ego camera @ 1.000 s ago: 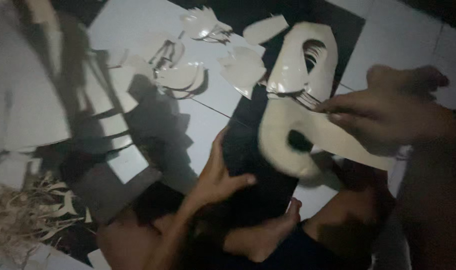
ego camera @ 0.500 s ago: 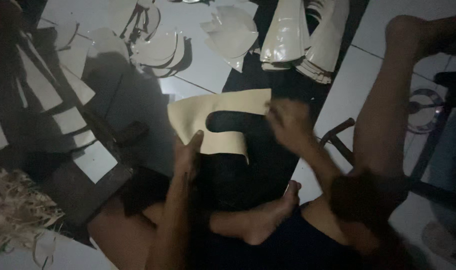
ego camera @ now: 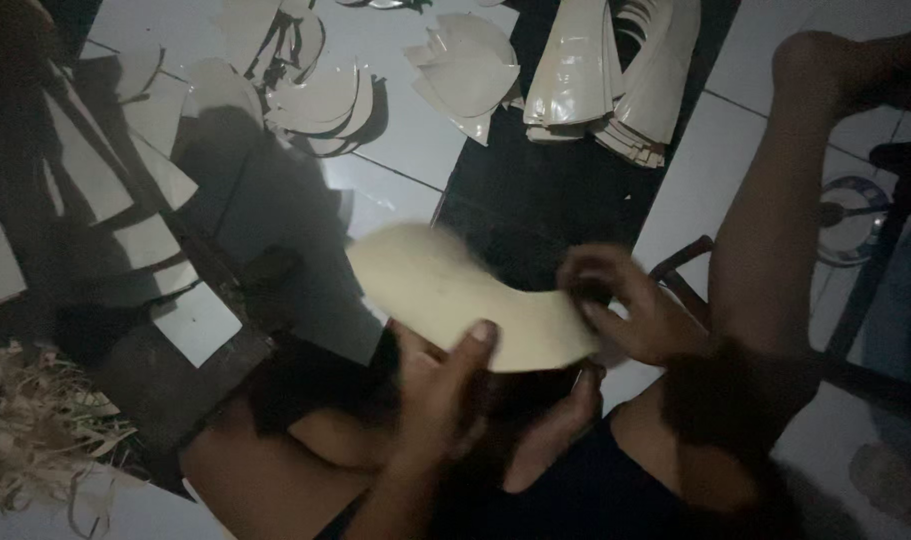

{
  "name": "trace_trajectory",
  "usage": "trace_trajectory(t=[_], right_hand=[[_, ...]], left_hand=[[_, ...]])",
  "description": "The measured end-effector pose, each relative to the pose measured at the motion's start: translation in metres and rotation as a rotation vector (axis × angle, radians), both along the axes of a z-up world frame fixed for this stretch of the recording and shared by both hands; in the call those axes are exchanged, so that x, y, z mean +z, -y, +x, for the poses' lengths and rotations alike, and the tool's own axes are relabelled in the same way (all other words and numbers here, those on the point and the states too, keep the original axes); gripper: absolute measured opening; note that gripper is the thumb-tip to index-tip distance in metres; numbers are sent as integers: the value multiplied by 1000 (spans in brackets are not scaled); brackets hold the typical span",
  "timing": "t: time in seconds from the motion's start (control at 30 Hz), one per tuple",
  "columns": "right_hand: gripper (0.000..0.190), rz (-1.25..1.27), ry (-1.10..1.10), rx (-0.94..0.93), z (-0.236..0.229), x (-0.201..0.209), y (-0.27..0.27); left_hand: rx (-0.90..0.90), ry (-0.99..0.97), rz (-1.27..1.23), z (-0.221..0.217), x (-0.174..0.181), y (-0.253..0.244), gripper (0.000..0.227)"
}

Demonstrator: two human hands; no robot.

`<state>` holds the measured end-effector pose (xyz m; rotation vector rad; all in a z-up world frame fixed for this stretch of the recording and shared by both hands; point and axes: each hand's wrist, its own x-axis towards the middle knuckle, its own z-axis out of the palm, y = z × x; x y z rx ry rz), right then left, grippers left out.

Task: The person sits on the floor and uses a knife to cut a U-shaped hole into a beige shoe sole. They repeatedly trim the edges and refine the shape of the cutout, then place the finished sole aside.

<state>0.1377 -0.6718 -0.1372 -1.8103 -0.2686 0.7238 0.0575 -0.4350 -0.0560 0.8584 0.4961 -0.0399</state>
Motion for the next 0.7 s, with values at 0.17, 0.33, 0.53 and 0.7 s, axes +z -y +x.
trace_trajectory(t=[0.17, 0.33, 0.53, 0.7], right_hand=[[47, 67, -3, -15, 5, 18, 36], [37, 158, 8, -751, 21, 7, 43], [41, -442, 92, -500, 28, -37, 9], [58, -452, 446, -260, 40, -94, -13]], left_hand=[[77, 136, -589, -20, 13, 63, 42], [299, 158, -535, 46, -23, 63, 47], [-18, -51, 470, 131, -131, 0, 55], [-717, 473, 2077, 113, -212, -15, 61]])
